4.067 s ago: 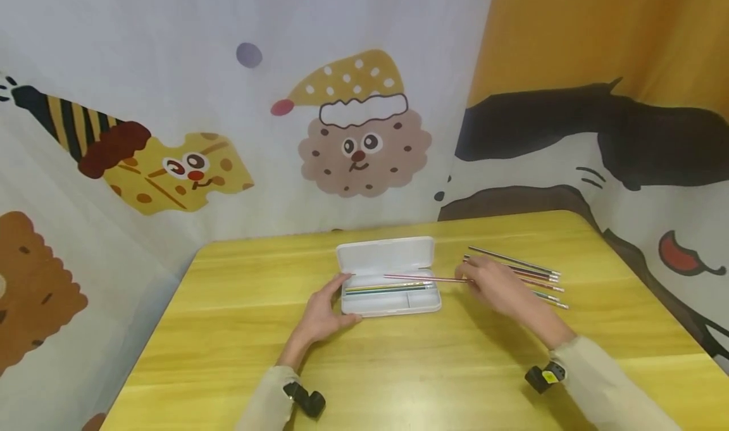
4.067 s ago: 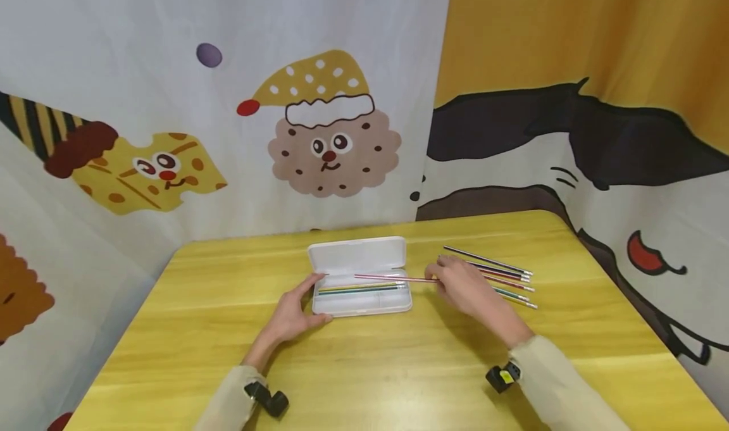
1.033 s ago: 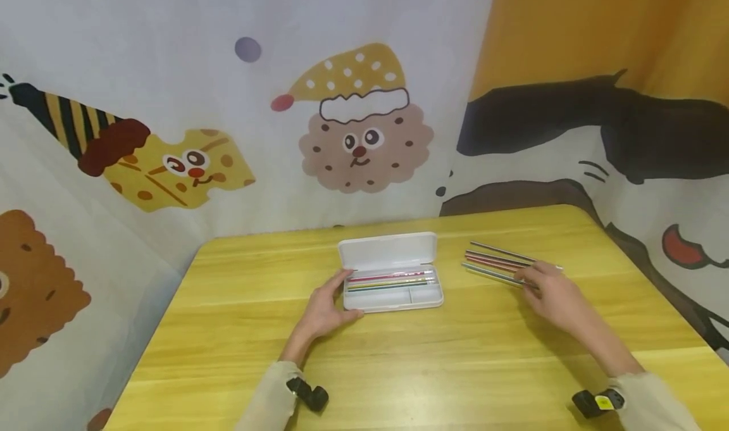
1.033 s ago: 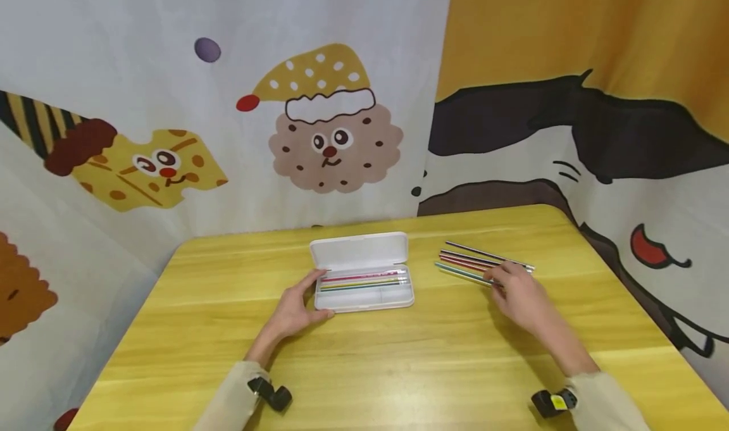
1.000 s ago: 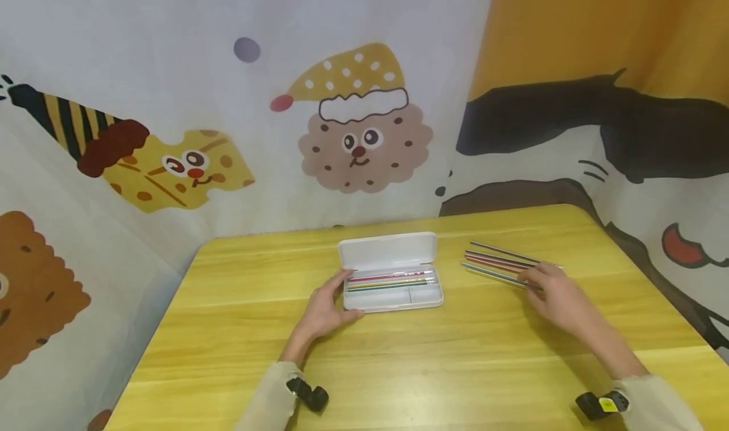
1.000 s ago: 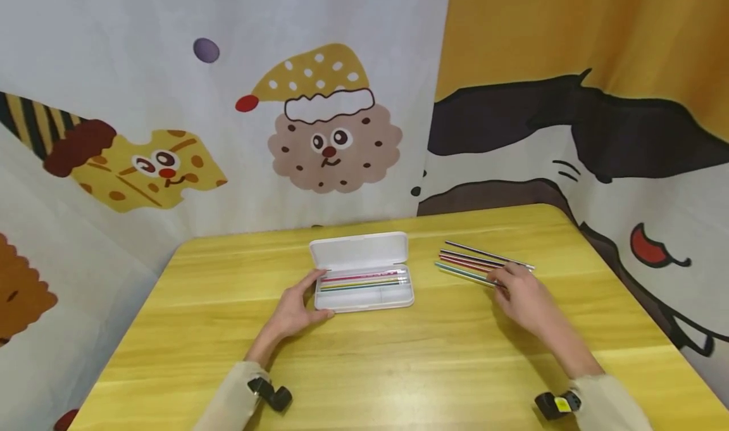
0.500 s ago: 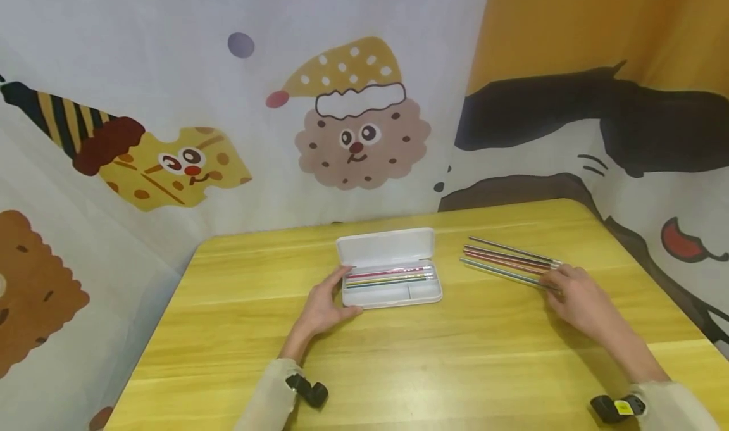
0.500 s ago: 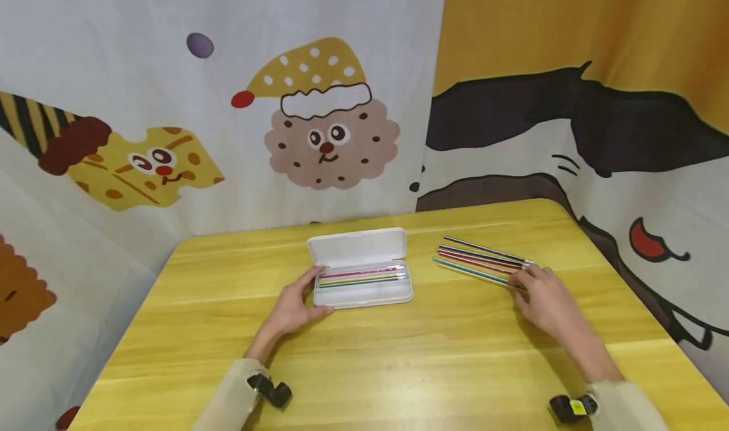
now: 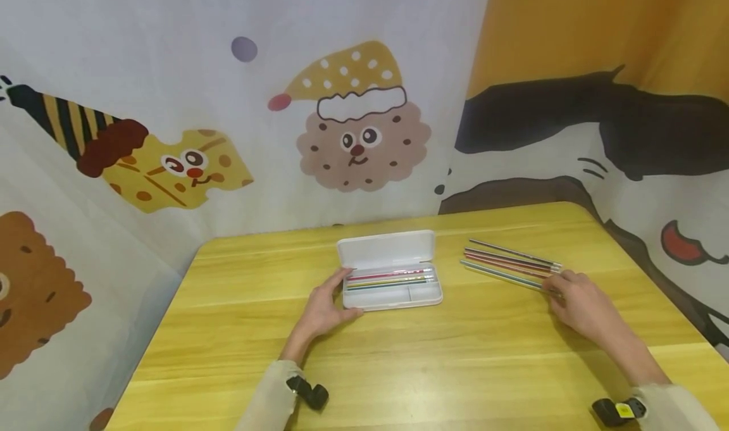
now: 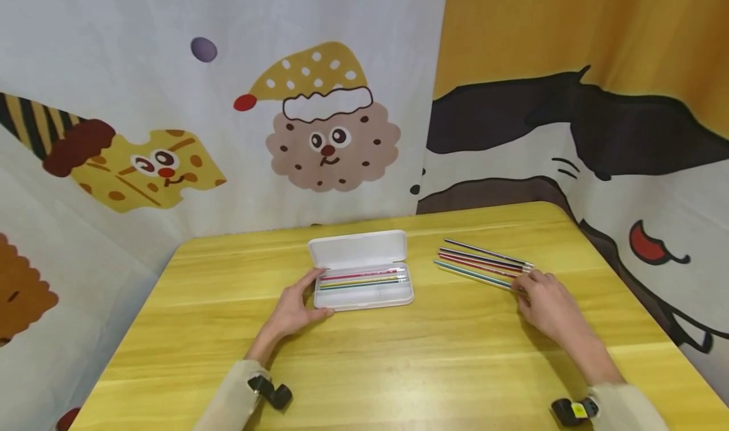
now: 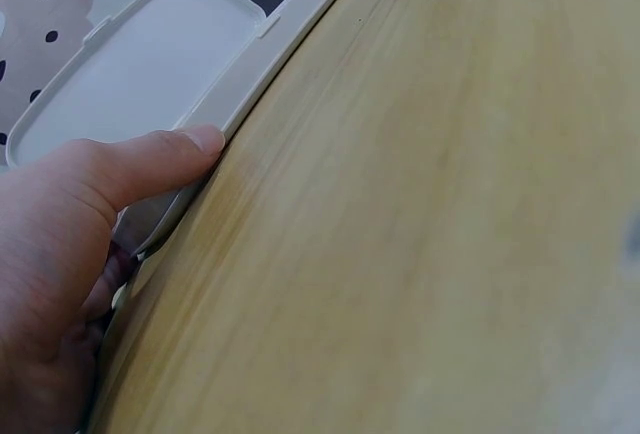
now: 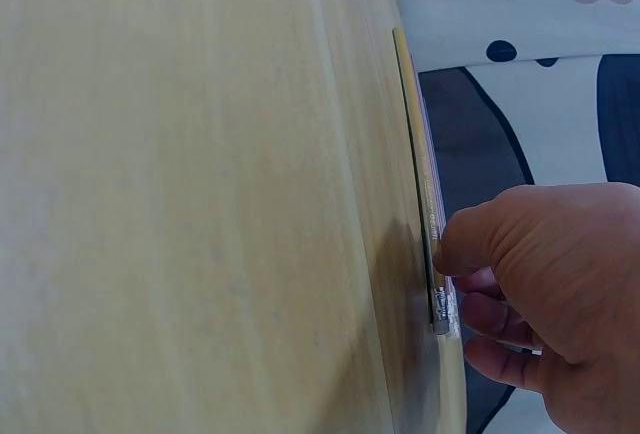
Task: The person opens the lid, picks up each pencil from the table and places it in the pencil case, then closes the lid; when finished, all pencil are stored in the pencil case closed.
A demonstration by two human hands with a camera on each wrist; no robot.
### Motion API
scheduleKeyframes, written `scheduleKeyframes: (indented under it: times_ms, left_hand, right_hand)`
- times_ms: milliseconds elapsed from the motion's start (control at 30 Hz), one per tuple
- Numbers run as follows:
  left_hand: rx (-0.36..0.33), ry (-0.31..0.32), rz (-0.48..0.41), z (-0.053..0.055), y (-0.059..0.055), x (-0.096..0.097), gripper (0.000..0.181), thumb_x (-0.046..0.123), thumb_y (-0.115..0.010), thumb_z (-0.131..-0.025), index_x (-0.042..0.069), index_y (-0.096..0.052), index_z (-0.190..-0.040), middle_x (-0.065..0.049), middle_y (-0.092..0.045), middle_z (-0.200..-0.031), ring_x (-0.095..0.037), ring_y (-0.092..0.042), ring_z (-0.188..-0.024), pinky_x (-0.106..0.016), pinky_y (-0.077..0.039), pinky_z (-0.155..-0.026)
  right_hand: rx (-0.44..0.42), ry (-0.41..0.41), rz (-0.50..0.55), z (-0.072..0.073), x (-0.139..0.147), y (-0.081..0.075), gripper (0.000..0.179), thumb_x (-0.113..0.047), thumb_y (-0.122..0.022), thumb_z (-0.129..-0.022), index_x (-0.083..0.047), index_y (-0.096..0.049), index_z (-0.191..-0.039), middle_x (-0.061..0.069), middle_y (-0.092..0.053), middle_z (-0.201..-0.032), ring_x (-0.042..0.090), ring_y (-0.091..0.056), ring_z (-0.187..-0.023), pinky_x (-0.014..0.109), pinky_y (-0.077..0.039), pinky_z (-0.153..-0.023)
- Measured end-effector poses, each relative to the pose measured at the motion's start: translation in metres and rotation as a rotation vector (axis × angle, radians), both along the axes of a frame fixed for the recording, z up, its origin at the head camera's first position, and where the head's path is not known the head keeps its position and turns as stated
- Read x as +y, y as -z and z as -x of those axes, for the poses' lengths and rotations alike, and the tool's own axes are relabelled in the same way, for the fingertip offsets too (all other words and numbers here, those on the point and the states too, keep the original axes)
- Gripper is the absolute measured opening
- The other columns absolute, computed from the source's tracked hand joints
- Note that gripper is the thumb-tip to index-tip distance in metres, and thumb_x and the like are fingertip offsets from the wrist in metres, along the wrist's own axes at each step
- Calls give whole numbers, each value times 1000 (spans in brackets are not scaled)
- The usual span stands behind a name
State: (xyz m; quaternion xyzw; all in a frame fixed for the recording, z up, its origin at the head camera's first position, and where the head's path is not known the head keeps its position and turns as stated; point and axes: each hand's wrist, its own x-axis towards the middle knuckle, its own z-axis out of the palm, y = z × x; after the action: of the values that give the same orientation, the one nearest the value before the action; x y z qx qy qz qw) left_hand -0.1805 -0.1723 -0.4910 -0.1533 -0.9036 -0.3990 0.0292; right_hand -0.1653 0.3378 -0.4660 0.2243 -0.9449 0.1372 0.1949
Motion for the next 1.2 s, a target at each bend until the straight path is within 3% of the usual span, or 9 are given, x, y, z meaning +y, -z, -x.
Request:
scheduleKeyframes:
  times_ms: [600,867,1067,1200]
  left_hand:
    - [-10,-6,11,1,1,0,91,25,-92,-71,16,-46,-149,-14,-38,-155,-34,-37,-141,-50,-30,-115]
    - [-19,6,-7,-1,2,0,91,23,-92,-72,15,-46,-149,-17,-36,-156,-35,-36,-141,-49,-30,-115]
    - [-8,4,0,0,2,-1,91,25,-92,-72,15,-46,-150,-17,-36,-156,-34,-36,-141,-50,-29,-115]
    - [-5,1,-1,0,2,-1,91,25,-92,-72,15,-46,-149,-17,-37,-155,-34,-37,-141,-49,-30,-115]
  right_hand:
    - [-36,-2,-11,2,0,1,25,5,-79,-65,-1,-67,-87,6,-59,-80,27,-58,-72,46,-52,-59]
    - [-78,14,-18,2,-2,1,23,5,-78,-69,-5,-65,-85,-1,-57,-78,17,-51,-68,37,-47,-54]
    - [-121,14,-17,3,-4,1,21,7,-77,-72,-2,-67,-89,6,-62,-81,26,-60,-72,46,-53,-59]
    - [-139,2,-36,5,-4,1,22,9,-75,-72,0,-68,-91,6,-61,-81,25,-59,-71,45,-53,-59]
